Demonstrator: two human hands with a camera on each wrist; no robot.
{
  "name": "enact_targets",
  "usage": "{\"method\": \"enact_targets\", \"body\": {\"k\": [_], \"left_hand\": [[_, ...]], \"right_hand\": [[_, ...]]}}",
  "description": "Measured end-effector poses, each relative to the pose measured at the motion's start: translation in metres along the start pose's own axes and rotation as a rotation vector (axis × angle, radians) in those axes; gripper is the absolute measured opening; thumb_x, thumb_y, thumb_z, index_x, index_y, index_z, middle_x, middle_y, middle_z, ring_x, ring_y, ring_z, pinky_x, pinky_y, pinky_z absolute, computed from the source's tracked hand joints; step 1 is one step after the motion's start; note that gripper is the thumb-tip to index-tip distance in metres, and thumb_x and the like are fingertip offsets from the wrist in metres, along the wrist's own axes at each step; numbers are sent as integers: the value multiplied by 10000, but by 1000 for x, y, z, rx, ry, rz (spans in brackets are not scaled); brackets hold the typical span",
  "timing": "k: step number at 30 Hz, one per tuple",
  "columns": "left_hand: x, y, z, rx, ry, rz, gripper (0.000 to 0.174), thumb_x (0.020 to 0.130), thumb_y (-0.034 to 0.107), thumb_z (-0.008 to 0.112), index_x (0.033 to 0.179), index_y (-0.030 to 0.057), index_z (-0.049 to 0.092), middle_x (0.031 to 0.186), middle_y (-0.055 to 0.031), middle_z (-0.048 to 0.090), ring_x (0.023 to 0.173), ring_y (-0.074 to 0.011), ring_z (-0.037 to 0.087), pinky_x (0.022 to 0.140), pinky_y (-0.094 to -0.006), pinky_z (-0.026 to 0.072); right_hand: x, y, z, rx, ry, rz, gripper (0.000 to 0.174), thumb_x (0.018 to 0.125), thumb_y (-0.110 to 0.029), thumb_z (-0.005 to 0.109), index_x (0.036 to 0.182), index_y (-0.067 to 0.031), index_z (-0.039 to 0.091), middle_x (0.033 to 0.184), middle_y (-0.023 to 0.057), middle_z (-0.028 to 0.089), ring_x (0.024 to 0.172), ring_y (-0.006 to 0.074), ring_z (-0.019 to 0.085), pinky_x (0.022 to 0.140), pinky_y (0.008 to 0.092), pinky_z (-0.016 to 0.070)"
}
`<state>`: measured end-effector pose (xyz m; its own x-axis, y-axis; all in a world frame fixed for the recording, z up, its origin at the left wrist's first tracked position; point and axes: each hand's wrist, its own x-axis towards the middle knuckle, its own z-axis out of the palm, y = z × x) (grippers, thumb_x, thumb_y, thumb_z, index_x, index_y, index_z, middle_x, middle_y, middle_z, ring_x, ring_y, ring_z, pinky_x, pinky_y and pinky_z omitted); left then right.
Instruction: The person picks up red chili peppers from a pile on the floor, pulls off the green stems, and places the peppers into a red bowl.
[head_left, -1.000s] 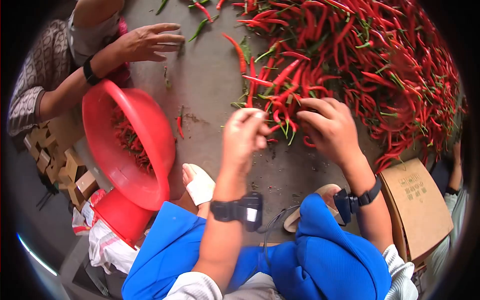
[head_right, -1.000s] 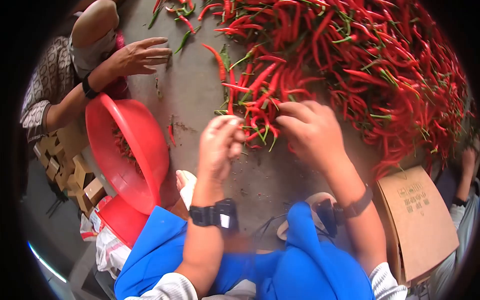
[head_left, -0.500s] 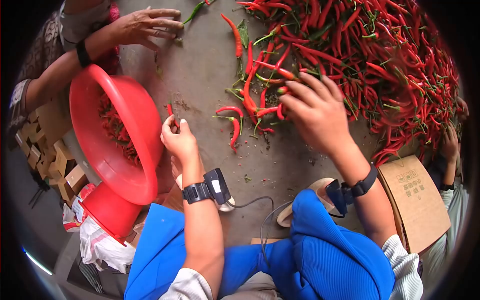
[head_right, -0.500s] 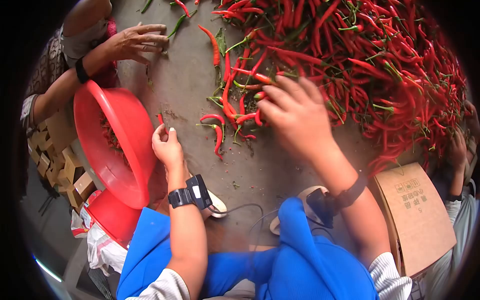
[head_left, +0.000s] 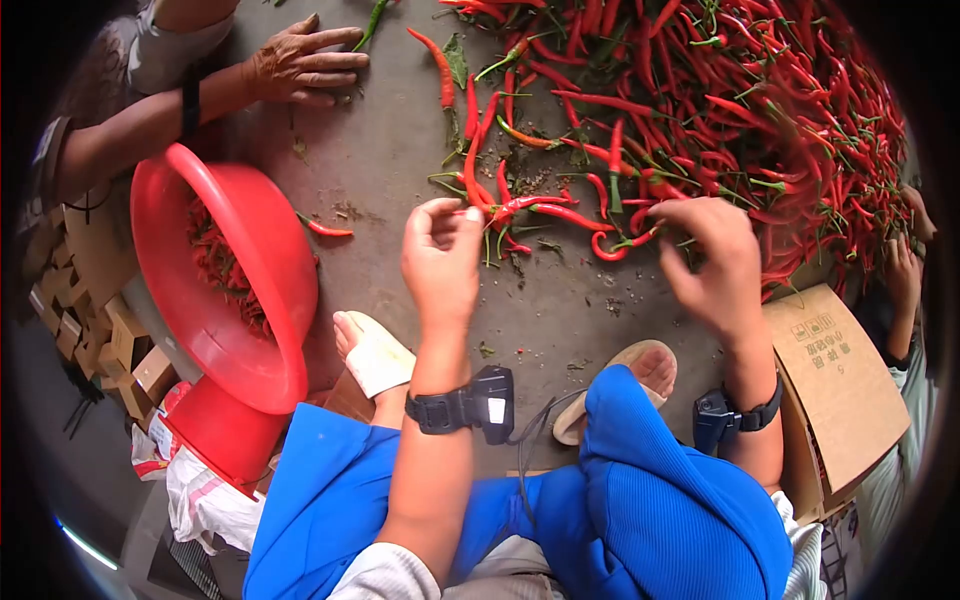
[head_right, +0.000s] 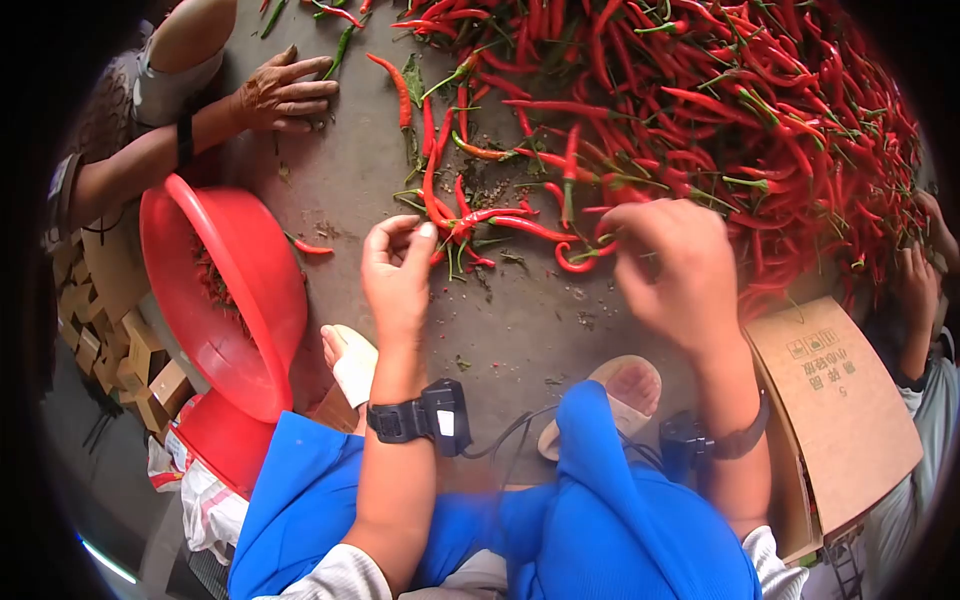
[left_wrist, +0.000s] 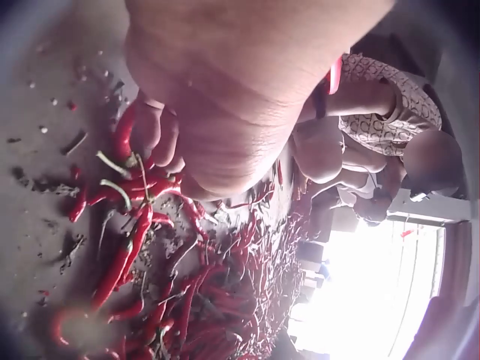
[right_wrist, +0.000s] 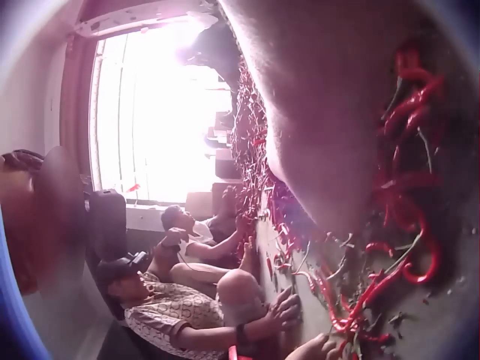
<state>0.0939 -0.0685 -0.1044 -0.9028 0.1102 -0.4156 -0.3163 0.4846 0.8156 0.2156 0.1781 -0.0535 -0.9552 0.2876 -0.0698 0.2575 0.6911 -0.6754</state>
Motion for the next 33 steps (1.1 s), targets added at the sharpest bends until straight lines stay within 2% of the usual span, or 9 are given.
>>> {"method": "enact_targets", "body": {"k": [6,9,12,13,18,24,27,30,33], "left_hand": [[-8,30,18,509,28,506,215,727,104,757,921,68,671,829,-59,546,719,-176,542,669,-297,462],[-1,42,31,736,-59,626,195,702,100,751,874,76,661,803,-79,544,769,-250,550,720,-365,455],[-1,40,35,772,-116,479,184,679,103,749,820,77,634,792,-85,552,831,-299,548,748,-418,436],[-2,36,33,782,-106,526,172,685,89,744,783,71,604,770,-70,548,798,-279,554,719,-411,435],[-7,20,20,610,-122,432,232,696,60,741,866,72,583,755,-59,551,668,-231,569,646,-353,458],[2,29,22,695,-48,592,231,740,109,742,933,69,622,771,-57,547,680,-195,565,636,-327,455],[8,29,19,812,-171,540,151,773,114,719,886,48,644,777,-60,544,718,-179,567,666,-308,456],[8,37,9,406,-205,333,95,790,101,705,823,34,646,785,-67,558,747,-171,578,707,-299,462],[19,22,-17,-81,-223,135,123,886,80,643,993,48,590,876,-46,631,777,-118,596,705,-257,483]], "right_hand": [[5,-13,24,90,-485,-39,221,722,-10,644,937,-57,649,903,90,643,913,302,600,783,405,476],[5,-16,30,151,-308,-25,237,754,0,625,986,-48,638,980,112,635,958,313,599,816,400,485],[7,-1,28,35,-107,49,240,793,-4,605,1028,-46,629,1031,129,632,989,321,600,839,394,489],[5,3,30,-11,50,64,199,815,-41,570,1005,-52,627,934,132,643,900,330,614,782,422,495],[-1,11,18,-161,45,224,135,809,-76,593,932,-88,647,831,110,630,776,325,621,668,423,492],[11,-8,59,18,101,-54,90,761,-82,641,850,-86,650,825,74,610,821,281,605,686,386,496],[25,-13,74,-16,125,-111,87,747,-91,645,834,-89,642,827,58,596,826,253,601,675,373,497],[35,-11,81,-128,73,-130,69,724,-100,640,784,-84,610,808,53,559,807,244,589,662,376,501],[34,-5,81,-216,-4,-135,155,712,-99,704,834,-82,610,858,65,570,813,265,593,668,372,496]]}}
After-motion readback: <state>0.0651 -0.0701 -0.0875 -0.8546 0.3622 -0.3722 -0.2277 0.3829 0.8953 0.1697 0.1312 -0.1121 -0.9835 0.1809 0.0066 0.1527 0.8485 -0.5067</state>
